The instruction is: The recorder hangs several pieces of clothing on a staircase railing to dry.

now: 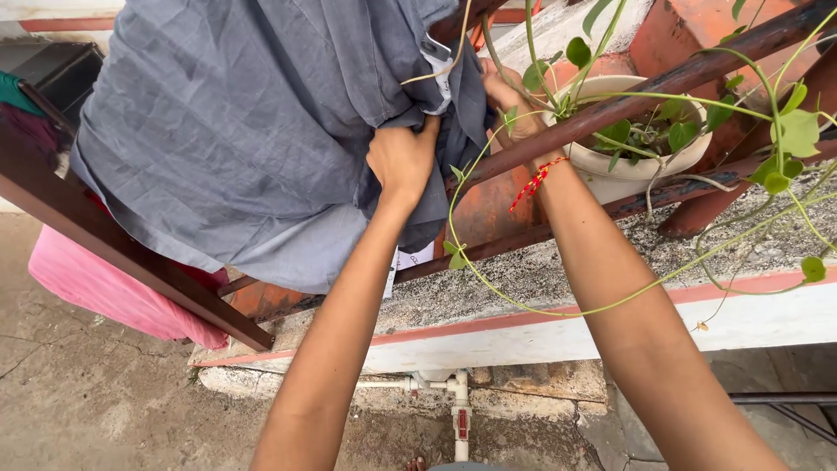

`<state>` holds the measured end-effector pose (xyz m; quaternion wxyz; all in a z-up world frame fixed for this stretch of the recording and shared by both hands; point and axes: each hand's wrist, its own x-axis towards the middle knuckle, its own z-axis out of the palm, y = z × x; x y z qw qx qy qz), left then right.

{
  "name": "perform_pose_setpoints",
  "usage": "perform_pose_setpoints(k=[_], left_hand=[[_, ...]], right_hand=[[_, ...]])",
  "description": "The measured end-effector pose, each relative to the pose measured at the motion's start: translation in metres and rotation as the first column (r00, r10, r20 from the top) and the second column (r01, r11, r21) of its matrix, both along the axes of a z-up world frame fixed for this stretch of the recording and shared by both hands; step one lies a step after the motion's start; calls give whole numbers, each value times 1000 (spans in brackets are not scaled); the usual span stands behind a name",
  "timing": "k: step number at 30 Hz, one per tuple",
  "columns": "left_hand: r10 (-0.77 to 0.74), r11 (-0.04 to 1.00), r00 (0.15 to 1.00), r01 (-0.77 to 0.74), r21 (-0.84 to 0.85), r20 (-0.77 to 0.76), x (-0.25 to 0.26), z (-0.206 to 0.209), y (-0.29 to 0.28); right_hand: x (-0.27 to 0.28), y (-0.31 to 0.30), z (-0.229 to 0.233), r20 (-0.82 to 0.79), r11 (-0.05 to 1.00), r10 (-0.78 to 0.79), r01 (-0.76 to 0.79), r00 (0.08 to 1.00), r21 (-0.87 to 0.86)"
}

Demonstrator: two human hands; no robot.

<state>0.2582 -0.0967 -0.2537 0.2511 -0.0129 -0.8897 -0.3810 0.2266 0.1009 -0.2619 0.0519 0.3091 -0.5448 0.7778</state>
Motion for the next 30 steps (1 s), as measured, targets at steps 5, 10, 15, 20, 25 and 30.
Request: perform_pose_setpoints(k=[5, 10, 15, 20, 25, 30], left_hand=[[-5, 999, 1000, 5, 38, -13, -3, -10, -1], [39, 982, 997, -51, 182, 70, -15, -11, -7], [9, 985, 992, -30, 171, 124, 4, 9, -3], [5, 1000, 996, -2, -24, 93, 24, -2, -8], [44, 999, 997, -43, -22, 59, 29, -25, -21], [-5, 1000, 998, 6, -24, 69, 38, -6, -26]], right_hand=[[-17, -13, 9, 268, 999, -30, 23, 963, 27], [-10, 2, 4, 124, 945, -146, 102, 981, 311], [21, -5, 12, 221, 987, -126, 145, 967, -69], [5, -10, 23, -234, 983, -182, 175, 955, -50], [-52, 8, -4, 241, 996, 76, -63, 967, -64], [-115, 25, -42, 432, 893, 24, -214, 902, 396]])
